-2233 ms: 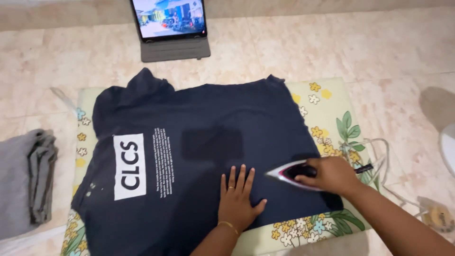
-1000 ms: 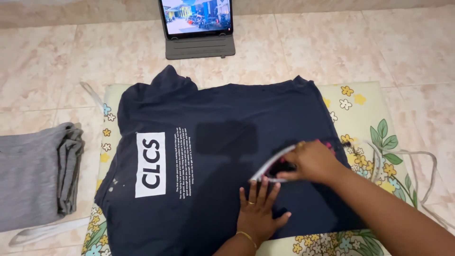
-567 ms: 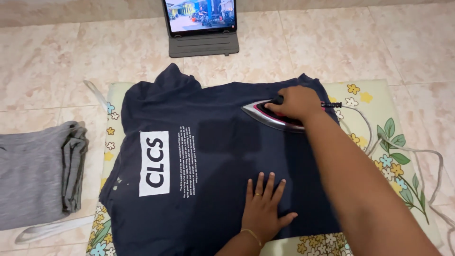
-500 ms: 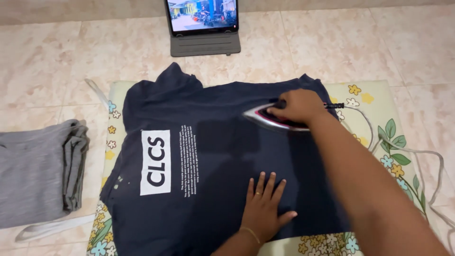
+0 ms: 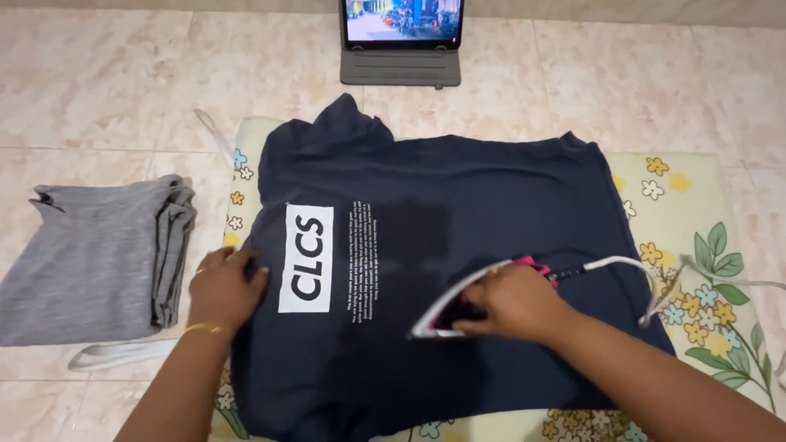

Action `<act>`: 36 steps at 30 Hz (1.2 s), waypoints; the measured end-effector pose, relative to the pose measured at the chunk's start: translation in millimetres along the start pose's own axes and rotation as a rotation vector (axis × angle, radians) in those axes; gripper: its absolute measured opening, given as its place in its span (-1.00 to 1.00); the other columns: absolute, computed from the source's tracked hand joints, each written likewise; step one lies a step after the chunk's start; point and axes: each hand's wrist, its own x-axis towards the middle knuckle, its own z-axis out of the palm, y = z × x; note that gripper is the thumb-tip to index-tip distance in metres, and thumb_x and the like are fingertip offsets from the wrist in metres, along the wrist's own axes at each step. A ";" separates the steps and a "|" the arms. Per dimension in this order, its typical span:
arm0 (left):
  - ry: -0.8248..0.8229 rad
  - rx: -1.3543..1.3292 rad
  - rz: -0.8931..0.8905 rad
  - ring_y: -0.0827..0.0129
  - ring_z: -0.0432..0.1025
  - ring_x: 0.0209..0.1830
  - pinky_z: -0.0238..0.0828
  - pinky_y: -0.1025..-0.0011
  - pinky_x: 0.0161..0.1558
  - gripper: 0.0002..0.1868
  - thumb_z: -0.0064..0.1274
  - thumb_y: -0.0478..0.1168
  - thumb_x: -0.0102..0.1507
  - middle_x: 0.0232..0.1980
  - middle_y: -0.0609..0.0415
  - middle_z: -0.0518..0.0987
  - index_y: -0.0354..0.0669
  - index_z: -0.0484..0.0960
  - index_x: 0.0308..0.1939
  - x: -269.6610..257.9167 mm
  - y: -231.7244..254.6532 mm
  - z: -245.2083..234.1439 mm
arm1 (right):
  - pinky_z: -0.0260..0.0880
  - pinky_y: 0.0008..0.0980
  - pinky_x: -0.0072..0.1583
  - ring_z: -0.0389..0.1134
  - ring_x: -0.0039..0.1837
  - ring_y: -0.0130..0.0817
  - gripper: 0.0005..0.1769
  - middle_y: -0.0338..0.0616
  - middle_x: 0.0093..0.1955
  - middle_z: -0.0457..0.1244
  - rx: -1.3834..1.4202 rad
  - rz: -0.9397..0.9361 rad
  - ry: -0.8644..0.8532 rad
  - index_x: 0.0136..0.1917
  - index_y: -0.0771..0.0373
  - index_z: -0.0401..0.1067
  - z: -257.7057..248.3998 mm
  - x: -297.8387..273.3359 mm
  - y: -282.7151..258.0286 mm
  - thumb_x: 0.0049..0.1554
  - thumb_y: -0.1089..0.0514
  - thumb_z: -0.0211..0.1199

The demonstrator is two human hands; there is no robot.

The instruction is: Iron and fold a navy blue t-shirt on an ironing mat.

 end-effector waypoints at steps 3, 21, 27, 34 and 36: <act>0.006 -0.178 -0.074 -0.02 0.49 -0.03 0.43 0.09 -0.01 -0.55 0.25 -0.09 0.14 -0.03 -0.13 0.61 -0.08 0.69 0.10 -22.7 -31.5 9.5 | 0.40 -0.01 -0.15 0.41 -0.19 0.02 -0.39 0.02 -0.36 0.35 -0.121 0.193 -0.004 -0.28 0.13 0.55 -0.9 37.7 3.8 -0.07 -0.47 0.33; -0.205 -0.960 -0.510 0.52 0.36 -0.42 0.30 0.51 -0.37 -0.68 0.18 -0.41 0.22 -0.38 0.19 0.53 -0.14 0.72 0.05 -33.5 -77.2 27.6 | 0.47 0.00 -0.03 0.47 -0.10 0.07 -0.33 0.06 -0.18 0.42 -0.014 0.540 -0.272 -0.05 0.11 0.59 -7.5 61.1 -24.7 0.00 -0.51 0.21; -0.158 -0.896 -0.454 0.49 0.36 -0.43 0.31 0.44 -0.39 -0.69 0.16 -0.38 0.26 -0.37 0.14 0.52 -0.10 0.67 0.09 -36.1 -92.2 52.8 | 0.51 -0.07 -0.10 0.50 -0.18 0.00 -0.35 -0.04 -0.26 0.44 0.023 0.668 -0.093 -0.08 0.08 0.60 11.1 -32.3 -44.2 -0.02 -0.50 0.18; -0.152 -0.736 -0.422 0.43 0.40 -0.44 0.34 0.41 -0.37 -0.67 0.14 -0.32 0.29 -0.37 0.04 0.56 -0.09 0.64 0.14 -39.1 -87.3 47.1 | 0.49 0.00 0.02 0.49 -0.07 0.11 -0.25 0.18 -0.16 0.44 -0.104 1.235 0.040 -0.02 0.19 0.63 -13.1 -117.5 110.7 0.11 -0.54 0.15; -0.147 -0.627 -0.409 0.38 0.44 -0.43 0.36 0.39 -0.35 -0.66 0.14 -0.29 0.29 -0.37 -0.01 0.60 -0.10 0.63 0.16 -38.3 -90.9 50.8 | 0.46 0.04 -0.02 0.47 -0.04 0.11 -0.23 0.14 -0.09 0.43 -0.094 1.334 0.176 0.05 0.20 0.63 -13.8 -143.4 156.1 0.07 -0.53 0.18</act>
